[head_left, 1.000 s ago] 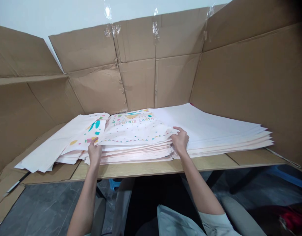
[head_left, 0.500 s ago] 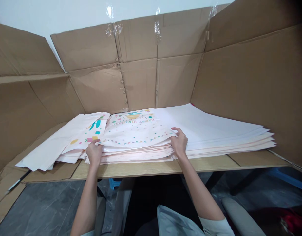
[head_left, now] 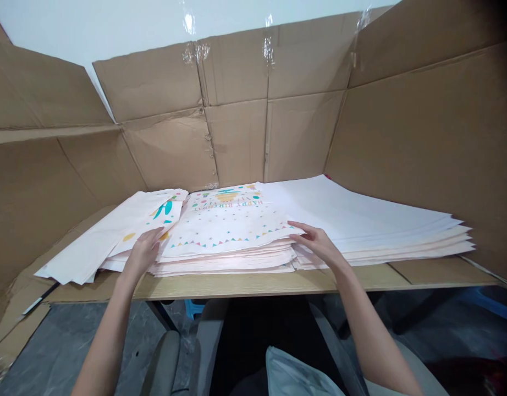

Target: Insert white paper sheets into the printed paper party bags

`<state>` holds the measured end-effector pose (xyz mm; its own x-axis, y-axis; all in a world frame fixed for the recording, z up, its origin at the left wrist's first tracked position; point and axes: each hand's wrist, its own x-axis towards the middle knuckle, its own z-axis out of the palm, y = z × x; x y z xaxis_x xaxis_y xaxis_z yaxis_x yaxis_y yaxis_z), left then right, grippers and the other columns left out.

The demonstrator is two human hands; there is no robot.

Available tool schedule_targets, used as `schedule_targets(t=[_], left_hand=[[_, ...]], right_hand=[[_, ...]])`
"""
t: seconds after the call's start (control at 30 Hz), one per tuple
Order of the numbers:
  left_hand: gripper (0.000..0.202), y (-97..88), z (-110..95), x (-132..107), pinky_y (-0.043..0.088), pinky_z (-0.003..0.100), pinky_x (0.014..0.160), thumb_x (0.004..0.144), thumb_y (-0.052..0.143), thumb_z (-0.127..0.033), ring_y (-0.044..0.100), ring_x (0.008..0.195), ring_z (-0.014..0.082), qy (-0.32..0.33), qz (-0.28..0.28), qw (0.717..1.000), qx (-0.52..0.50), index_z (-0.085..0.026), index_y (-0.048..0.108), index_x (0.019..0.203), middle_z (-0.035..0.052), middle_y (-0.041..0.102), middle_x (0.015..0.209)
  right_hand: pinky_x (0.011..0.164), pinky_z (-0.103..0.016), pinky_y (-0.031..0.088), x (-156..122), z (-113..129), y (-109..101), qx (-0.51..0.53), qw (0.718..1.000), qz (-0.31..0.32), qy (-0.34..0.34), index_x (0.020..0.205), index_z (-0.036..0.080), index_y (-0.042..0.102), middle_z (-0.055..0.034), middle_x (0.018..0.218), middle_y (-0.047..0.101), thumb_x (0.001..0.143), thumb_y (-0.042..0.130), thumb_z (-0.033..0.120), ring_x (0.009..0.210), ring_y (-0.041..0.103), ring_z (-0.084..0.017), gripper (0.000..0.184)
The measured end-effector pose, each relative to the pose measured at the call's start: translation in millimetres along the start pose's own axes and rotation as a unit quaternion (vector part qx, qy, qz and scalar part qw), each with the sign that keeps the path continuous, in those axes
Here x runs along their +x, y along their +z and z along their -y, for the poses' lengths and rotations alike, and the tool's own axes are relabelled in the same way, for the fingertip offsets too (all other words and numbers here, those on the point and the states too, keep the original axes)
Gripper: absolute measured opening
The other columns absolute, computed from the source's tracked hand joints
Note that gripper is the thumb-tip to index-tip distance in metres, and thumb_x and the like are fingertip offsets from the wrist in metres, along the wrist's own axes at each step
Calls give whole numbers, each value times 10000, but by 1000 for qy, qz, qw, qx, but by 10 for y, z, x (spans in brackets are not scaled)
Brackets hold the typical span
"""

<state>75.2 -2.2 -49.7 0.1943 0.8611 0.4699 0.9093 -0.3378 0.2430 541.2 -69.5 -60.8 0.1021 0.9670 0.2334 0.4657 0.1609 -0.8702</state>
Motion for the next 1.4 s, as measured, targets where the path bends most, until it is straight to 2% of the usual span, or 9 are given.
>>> schedule_targets(t=[0.17,0.4,0.63,0.77,0.9,1.03,1.17,1.23,1.4], left_hand=[[450,-46,165,204,357,302,904,779,377,-334,465,1065,229,0,-54,992,111,-72,529,1111,145,509,1158],[405,-324,144,404,395,308,803,760,405,-314,553,905,258,-106,15,976,190,-91,608,1031,139,616,954],[309,-528,33,440,417,262,650,670,525,-321,583,720,206,-205,38,977,48,-143,674,874,74,651,857],[393,-423,-61,378,396,237,580,635,557,-414,541,558,145,-197,125,970,-67,-146,665,902,37,655,769],[314,-265,-140,294,365,221,588,671,525,-373,567,682,163,-177,96,979,-29,-166,673,855,25,654,796],[294,-234,-215,246,375,220,664,717,494,-357,570,809,176,-167,40,985,-20,-174,660,877,21,648,889],[276,-169,-250,210,381,257,768,755,474,-341,572,869,189,-148,6,989,11,-190,654,901,30,642,927],[265,-80,-236,173,355,314,855,784,446,-320,568,903,202,-109,-19,993,49,-201,649,906,38,636,945],[265,158,-139,36,291,367,945,828,388,-194,482,1081,212,72,-53,987,132,-170,632,930,94,592,1051]], right_hand=[[979,-335,327,-46,-43,-176,4,997,72,-32,1223,182,479,-65,1282,412,652,628,401,1164,406,-220,630],[984,-322,305,-16,-26,-155,-65,997,-11,-45,1104,188,585,-57,1224,474,737,541,391,1171,402,-214,422],[958,-309,329,41,-69,-23,-101,991,-74,-56,1076,220,602,-27,1203,496,763,501,373,1109,466,-192,363],[923,-311,364,23,-124,-110,-158,981,-83,-74,1018,200,622,-14,1088,574,767,396,160,1038,508,-161,340],[920,-356,347,1,141,-15,-238,937,-215,-139,961,167,633,-46,1076,560,668,332,15,1046,464,-182,446],[889,-288,367,159,767,711,-115,957,-74,-256,914,164,631,-36,974,595,717,360,59,962,507,-145,351],[765,-248,420,567,1357,1888,6,969,181,-167,772,141,630,-28,791,615,754,462,232,788,564,-144,191],[674,-226,437,788,1546,2415,61,981,181,16,797,131,614,-31,750,608,751,474,266,722,567,-137,200],[609,-263,450,1196,1682,3161,38,981,155,110,901,92,579,-107,858,601,679,557,329,719,570,-179,325]])
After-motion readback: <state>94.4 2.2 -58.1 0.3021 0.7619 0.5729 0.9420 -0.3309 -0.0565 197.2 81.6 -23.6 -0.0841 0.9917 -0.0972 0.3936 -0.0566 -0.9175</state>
